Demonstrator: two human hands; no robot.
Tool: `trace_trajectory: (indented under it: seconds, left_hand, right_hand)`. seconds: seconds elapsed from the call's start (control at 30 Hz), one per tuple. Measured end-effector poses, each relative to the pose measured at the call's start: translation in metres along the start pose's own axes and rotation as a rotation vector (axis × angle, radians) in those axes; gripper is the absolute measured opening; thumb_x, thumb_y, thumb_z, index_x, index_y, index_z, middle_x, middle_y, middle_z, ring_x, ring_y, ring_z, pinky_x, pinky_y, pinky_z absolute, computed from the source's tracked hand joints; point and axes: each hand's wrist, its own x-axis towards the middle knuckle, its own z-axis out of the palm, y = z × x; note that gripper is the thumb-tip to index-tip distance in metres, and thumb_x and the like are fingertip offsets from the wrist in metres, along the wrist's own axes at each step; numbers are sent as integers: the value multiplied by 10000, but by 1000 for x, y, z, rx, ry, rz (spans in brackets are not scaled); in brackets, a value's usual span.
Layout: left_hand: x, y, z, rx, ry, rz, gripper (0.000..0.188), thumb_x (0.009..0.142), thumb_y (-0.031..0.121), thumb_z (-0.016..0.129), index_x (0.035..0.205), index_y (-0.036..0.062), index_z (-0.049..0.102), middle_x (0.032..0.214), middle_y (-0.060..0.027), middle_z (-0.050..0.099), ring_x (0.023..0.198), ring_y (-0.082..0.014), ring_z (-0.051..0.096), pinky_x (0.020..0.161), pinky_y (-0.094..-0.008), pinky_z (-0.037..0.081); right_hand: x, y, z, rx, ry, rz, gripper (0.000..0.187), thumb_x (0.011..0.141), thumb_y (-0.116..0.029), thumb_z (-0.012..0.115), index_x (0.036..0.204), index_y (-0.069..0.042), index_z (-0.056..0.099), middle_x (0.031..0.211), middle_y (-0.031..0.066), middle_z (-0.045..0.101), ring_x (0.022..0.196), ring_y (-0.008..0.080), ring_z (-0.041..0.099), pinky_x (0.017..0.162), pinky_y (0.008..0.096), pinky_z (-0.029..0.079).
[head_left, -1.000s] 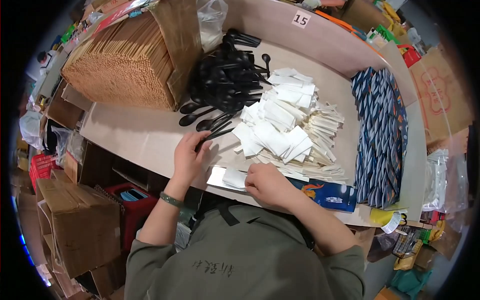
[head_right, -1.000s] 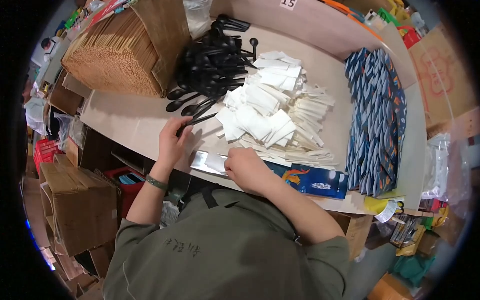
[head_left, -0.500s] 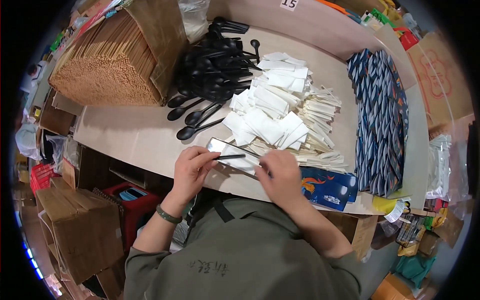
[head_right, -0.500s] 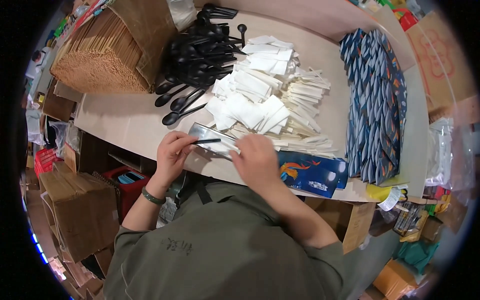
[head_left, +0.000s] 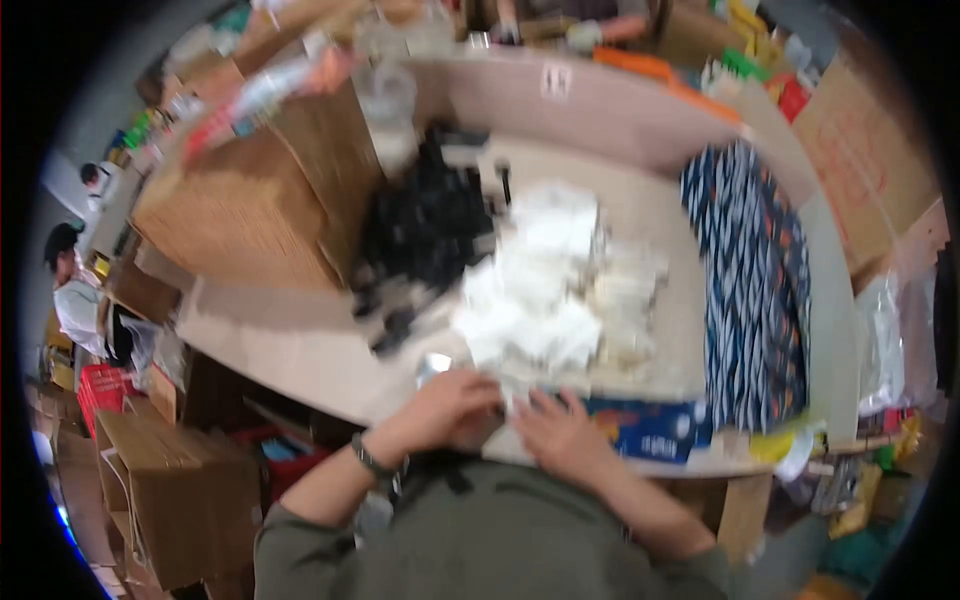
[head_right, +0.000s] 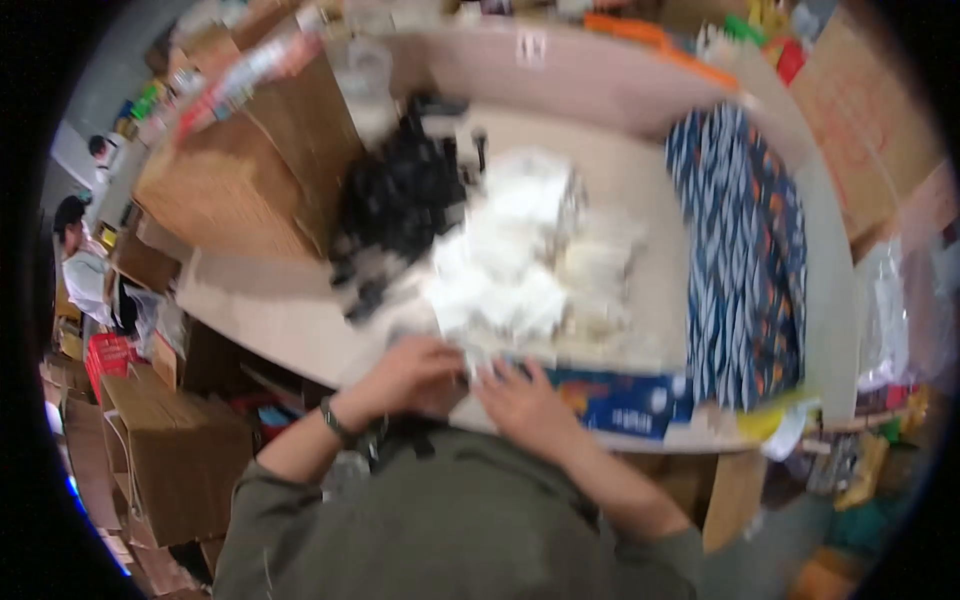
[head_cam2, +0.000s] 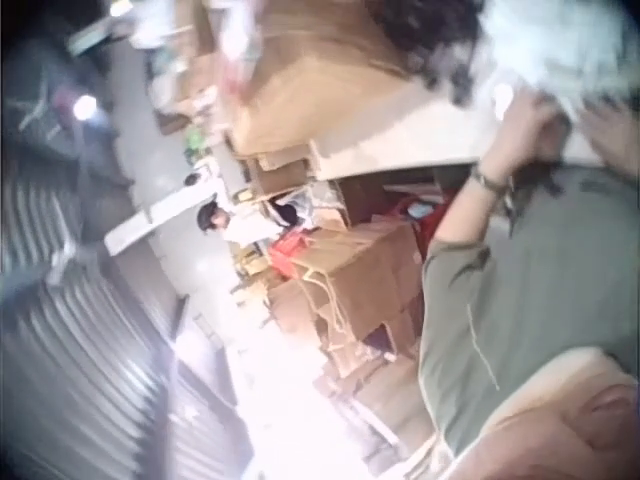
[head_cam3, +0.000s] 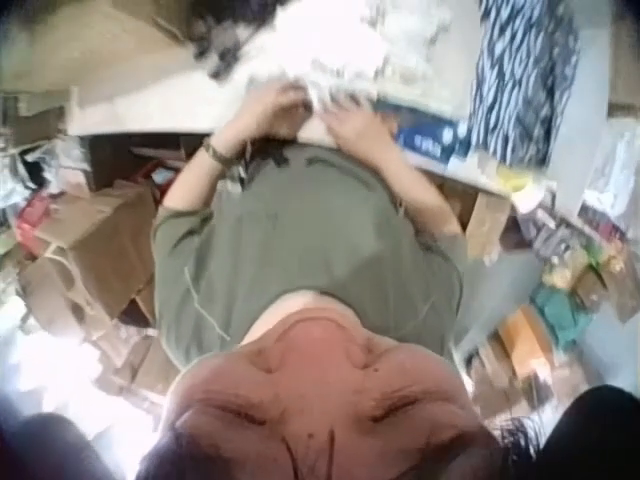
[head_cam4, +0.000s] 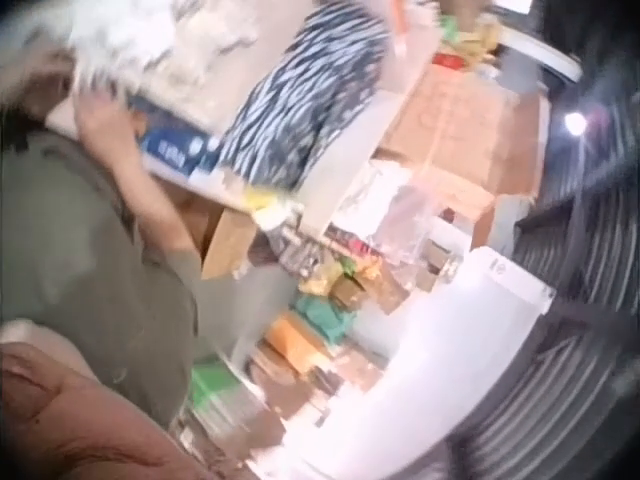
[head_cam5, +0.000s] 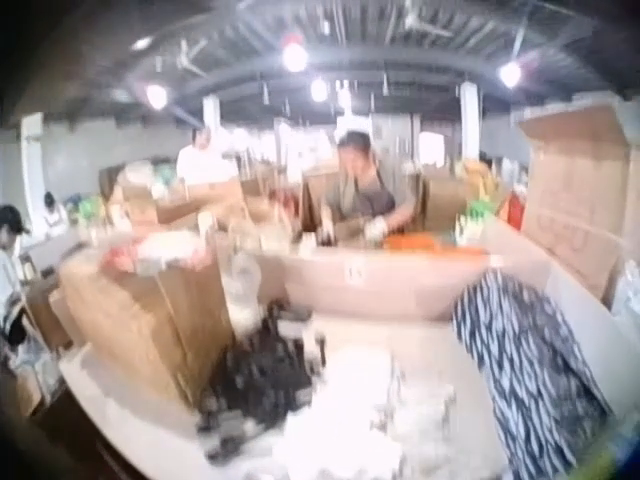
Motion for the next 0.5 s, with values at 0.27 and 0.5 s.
trace_trajectory:
  seconds: [0.27, 0.5]
  left_hand:
    - [55, -29, -248, 785, 884, -502, 104, 806, 96, 672, 898, 73, 715, 927, -146, 700, 846, -369, 662, 743, -456, 539]
    - [70, -81, -277, 787, 442, -804, 130, 826, 119, 632, 862, 37, 726, 904, -204, 700, 920, -396, 670, 792, -498, 534]
  right_hand:
    - [-12, 1, 2, 128, 114, 49, 425, 867, -254, 706, 1258, -106, 628, 1323, 88, 626, 1270, 296, 553, 1057, 538, 385]
    - [-4, 3, 11, 192, 175, 58, 369, 835, -222, 727, 1195, -159, 675, 1342, 151, 588, 1267, 345, 547, 1037, 535, 417]
